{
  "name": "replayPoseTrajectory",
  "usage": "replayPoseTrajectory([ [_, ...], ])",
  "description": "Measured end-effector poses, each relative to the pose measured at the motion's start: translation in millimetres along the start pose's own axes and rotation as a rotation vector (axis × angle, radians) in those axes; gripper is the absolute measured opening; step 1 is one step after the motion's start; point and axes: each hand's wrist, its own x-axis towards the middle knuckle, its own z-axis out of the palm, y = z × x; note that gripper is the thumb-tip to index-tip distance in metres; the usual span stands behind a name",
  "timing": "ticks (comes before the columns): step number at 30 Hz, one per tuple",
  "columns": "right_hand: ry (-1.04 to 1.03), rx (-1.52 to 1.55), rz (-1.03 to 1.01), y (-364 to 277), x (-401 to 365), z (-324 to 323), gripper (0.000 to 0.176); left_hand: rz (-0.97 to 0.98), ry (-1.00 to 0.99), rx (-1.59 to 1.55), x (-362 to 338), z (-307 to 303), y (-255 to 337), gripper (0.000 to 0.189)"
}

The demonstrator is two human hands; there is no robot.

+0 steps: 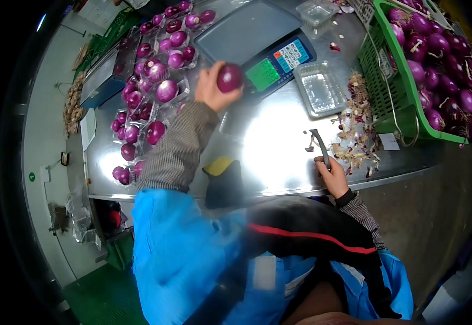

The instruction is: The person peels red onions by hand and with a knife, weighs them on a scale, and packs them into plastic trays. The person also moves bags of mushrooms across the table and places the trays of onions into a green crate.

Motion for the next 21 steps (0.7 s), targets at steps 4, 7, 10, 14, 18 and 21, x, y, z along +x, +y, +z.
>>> replayPoseTrajectory([
  [4,-0.122,-0.108,-0.11,-4.5,21.7,35.2,0.035,-0.13,-0.152,0.095,-74.8,24.6,-18.0,0.087],
  [7,-0.186,-0.123,-0.176,-13.7,37.9,65.8,0.034,-0.304,-0.249,0.212,-107.9,36.1,-3.8,0.085],
  [10,-0.222,-0.096,-0.181,-10.9,61.3,96.7,0.038,-0.238,-0.309,0.195,-119.2,23.8,-9.6,0.072],
  [14,-0.19,0.042,-0.019,-23.3,84.5,134.1,0.054,-0.081,-0.149,0.102,-104.9,27.1,-71.6,0.06],
  [18,-0.273,0.002,-0.002,-19.4,99.6,164.6,0.053,-0.093,-0.359,0.119,-81.7,39.2,-99.4,0.049],
  [21,-0.17,0.244,0.029,-9.1,105.1,178.0,0.039,-0.214,-0.608,0.248,-66.8,25.2,-75.5,0.036],
])
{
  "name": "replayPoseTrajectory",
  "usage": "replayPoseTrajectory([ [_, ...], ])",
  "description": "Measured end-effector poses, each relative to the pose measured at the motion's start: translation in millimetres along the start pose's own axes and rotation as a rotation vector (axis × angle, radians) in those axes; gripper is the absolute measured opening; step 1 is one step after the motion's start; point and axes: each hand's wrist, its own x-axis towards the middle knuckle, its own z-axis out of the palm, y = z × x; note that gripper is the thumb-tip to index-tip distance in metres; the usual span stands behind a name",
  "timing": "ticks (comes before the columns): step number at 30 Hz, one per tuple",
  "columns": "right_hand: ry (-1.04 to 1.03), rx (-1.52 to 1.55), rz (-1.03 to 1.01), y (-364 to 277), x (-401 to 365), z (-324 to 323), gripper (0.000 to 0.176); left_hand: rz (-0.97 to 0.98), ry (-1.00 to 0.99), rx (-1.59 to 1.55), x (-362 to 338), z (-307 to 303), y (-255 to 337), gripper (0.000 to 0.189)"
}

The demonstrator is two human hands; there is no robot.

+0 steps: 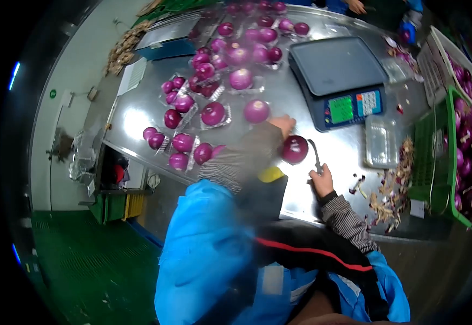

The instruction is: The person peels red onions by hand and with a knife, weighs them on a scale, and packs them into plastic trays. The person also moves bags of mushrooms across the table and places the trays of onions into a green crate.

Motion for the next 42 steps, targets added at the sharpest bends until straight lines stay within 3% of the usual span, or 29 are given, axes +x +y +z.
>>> replayPoseTrajectory([
  [2,0.081,-0.018,-0.064,-14.3,-3.2,-7.9,0.031,0.061,-0.024,-0.152,0.8,-2.0,-7.1,0.028],
  [4,0.04,-0.118,-0.082,-31.6,-3.2,-26.9,0.028,0.097,0.098,-0.218,-7.2,15.2,-8.7,0.021],
  [6,0.024,-0.35,-0.053,-55.7,-4.5,-47.9,0.032,0.163,0.166,-0.548,-15.2,27.4,-11.7,0.015],
  [8,0.017,-0.276,-0.018,-97.8,-16.6,-47.2,0.035,0.113,0.169,-0.971,-16.6,54.7,-17.9,0.009],
  [12,-0.082,-0.134,-0.129,-153.1,-25.0,-15.7,0.033,-0.017,0.165,-1.521,-54.1,36.2,-47.3,0.006],
  [16,-0.165,-0.159,-0.154,-156.5,-25.5,22.5,0.03,-0.152,0.329,-1.599,-111.3,-16.9,-106.3,0.017],
  [20,-0.192,-0.237,-0.024,-129.4,-32.1,41.0,0.027,-0.28,0.826,-1.503,-138.7,-55.8,-193.8,0.018],
  [22,-0.187,-0.217,0.029,-112.9,-37.1,41.2,0.025,-0.474,1.115,-1.449,-144.8,-80.5,-229.8,0.015],
  [24,-0.208,-0.235,0.042,-97.8,-40.7,37.9,0.024,-0.445,1.281,-1.652,-135.9,-80.5,-294.0,0.011],
  [27,-0.189,-0.322,0.048,-86.5,-49.1,42.7,0.025,-0.693,1.419,-1.475,-117.2,-78.9,-354.3,0.018],
  [30,-0.194,-0.323,0.038,-84.7,-53.2,48.1,0.025,-0.984,1.38,-1.299,-102.5,-72.7,-377.9,0.015],
  [32,-0.203,-0.339,0.045,-86.1,-53.8,49.7,0.025,-1.043,1.304,-1.264,-108.6,-86.2,-351.2,0.019],
  [36,-0.199,-0.374,0.038,-83.9,-54.2,49.5,0.023,-0.783,1.307,-1.604,-40.3,-21.5,-428.9,0.025],
  [38,-0.221,-0.378,0.023,-80.1,-50.8,50.4,0.022,-0.676,1.275,-1.363,-49.4,-15.5,-432.0,0.032],
  [39,-0.229,-0.38,0.014,-77.7,-48.4,52.1,0.021,-0.635,1.227,-1.051,-65.8,-13.2,-413.3,0.038],
  [41,-0.245,-0.387,-0.004,-72.2,-45.6,51.9,0.02,-0.652,1.23,-1.179,-89.7,-21.9,-366.6,0.043],
  [42,-0.265,-0.387,-0.018,-68.6,-45.2,50.2,0.02,-0.696,1.264,-1.628,-103.2,-36.8,-327.5,0.043],
])
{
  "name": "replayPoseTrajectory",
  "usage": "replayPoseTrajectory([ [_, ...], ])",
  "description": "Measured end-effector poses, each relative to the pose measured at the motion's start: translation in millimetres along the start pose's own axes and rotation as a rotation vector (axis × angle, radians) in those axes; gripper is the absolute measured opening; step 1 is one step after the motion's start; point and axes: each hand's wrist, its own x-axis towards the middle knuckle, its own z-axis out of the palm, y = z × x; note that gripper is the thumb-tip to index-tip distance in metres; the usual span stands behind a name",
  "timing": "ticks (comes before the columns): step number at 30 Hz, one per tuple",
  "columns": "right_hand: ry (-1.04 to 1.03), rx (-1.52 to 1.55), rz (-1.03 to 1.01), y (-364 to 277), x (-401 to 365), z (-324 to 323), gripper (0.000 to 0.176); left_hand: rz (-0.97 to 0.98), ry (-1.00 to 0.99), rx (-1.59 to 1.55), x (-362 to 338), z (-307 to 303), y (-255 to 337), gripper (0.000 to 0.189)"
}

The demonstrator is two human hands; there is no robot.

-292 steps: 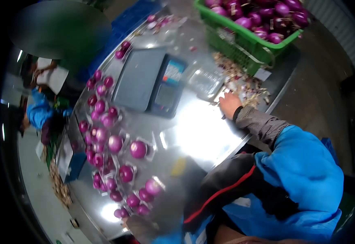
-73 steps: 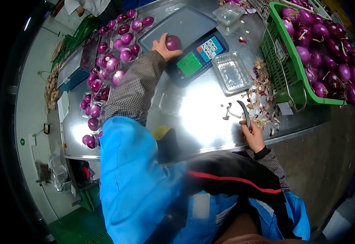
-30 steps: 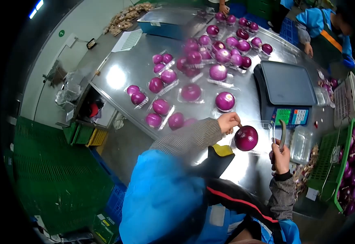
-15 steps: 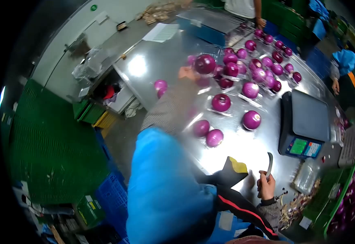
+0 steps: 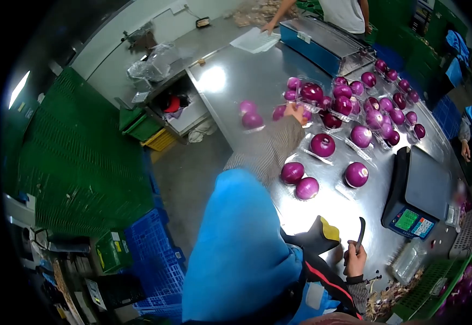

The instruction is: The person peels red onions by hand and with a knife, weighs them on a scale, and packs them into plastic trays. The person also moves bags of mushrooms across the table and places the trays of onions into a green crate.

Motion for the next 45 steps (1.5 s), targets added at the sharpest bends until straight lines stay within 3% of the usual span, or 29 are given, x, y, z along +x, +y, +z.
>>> replayPoseTrajectory([
  [8,-0.283,-0.114,-0.14,32.4,11.7,4.6,0.022,0.135,-0.276,-0.028,-227.8,-70.1,-18.5,0.027],
  [10,-0.353,-0.198,-0.15,39.3,17.1,7.0,0.021,0.173,-0.237,-0.111,-279.4,-89.4,-41.5,0.026],
  [18,-0.592,-0.214,-0.518,69.2,14.2,45.3,0.013,0.053,-0.021,-0.039,-502.3,-137.6,-103.0,0.018],
  [21,-0.749,-0.281,-0.477,41.6,-41.0,57.3,0.016,-0.04,0.04,-0.009,-551.5,-149.7,-124.9,0.017],
  [24,-0.869,-0.347,-0.659,58.9,-60.4,69.2,0.016,-0.006,0.139,-0.096,-584.0,-162.5,-135.1,0.017],
  [26,-0.933,-0.396,-0.571,58.2,-77.9,71.9,0.017,0.009,0.191,-0.094,-598.4,-165.8,-146.7,0.017],
  [29,-1.007,-0.451,-0.622,50.1,-101.1,66.9,0.017,-0.037,0.206,-0.08,-614.1,-162.7,-146.9,0.018],
  [30,-1.002,-0.433,-0.702,50.6,-104.8,64.3,0.017,-0.029,0.188,-0.064,-615.9,-161.9,-151.4,0.02],
  [39,-0.904,-0.339,-0.721,72.0,-92.3,24.3,0.014,-0.021,0.001,0.087,-619.7,-140.1,-149.5,0.027],
  [42,-0.856,-0.376,-0.696,83.1,-95.5,8.9,0.015,-0.044,-0.049,0.164,-625.8,-127.3,-141.0,0.027],
  [45,-0.817,-0.261,-0.516,77.0,-109.2,-2.5,0.016,-0.038,-0.085,0.196,-628.2,-119.0,-138.9,0.027],
])
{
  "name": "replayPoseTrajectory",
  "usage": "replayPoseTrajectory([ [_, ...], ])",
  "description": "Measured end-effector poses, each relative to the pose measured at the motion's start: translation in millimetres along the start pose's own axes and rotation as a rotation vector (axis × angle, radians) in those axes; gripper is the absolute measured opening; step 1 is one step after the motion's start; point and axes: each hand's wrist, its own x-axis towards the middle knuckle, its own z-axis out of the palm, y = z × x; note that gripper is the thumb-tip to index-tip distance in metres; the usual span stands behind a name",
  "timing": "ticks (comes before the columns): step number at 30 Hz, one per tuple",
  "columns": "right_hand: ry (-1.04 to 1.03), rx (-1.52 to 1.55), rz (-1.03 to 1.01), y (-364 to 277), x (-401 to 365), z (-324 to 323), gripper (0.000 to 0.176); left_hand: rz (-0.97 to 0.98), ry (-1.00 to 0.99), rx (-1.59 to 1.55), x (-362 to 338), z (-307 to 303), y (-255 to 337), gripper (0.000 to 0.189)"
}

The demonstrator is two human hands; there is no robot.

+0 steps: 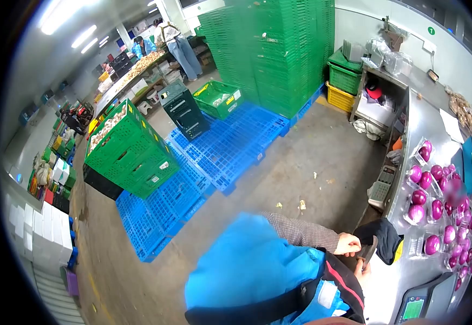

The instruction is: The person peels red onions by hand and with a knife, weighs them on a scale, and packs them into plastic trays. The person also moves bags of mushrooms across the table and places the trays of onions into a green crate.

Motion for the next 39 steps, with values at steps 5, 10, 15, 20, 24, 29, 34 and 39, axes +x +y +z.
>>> replayPoseTrajectory([
  [5,-0.02,0.061,0.05,-11.3,-6.5,-19.1,0.017,0.004,-0.012,0.023,1.1,14.4,-0.9,0.029],
  [10,0.085,-0.04,-0.014,13.6,-5.3,-24.0,0.017,-0.046,-0.092,0.148,-4.0,19.5,8.1,0.029],
  [15,0.219,0.083,0.014,17.8,-8.9,-21.5,0.016,-0.049,-0.153,0.18,10.4,27.8,-3.7,0.031],
  [20,0.319,0.046,0.029,28.5,-20.3,-44.5,0.015,-0.081,-0.276,0.049,29.7,44.3,-8.8,0.027],
  [24,0.542,-0.068,0.05,75.7,-29.6,-56.6,0.018,0.014,-0.335,0.103,45.2,57.6,7.4,0.025],
  [29,0.716,-0.18,0.193,75.3,-42.3,-50.8,0.023,-0.012,-0.566,0.179,80.7,70.5,37.2,0.026],
  [34,0.904,-0.243,0.229,37.9,-53.2,-61.3,0.022,0.081,-0.796,0.291,121.9,103.6,69.9,0.026],
  [39,1.188,0.016,0.378,20.5,-77.0,-69.6,0.028,0.526,-0.998,0.593,178.9,193.9,84.6,0.023],
])
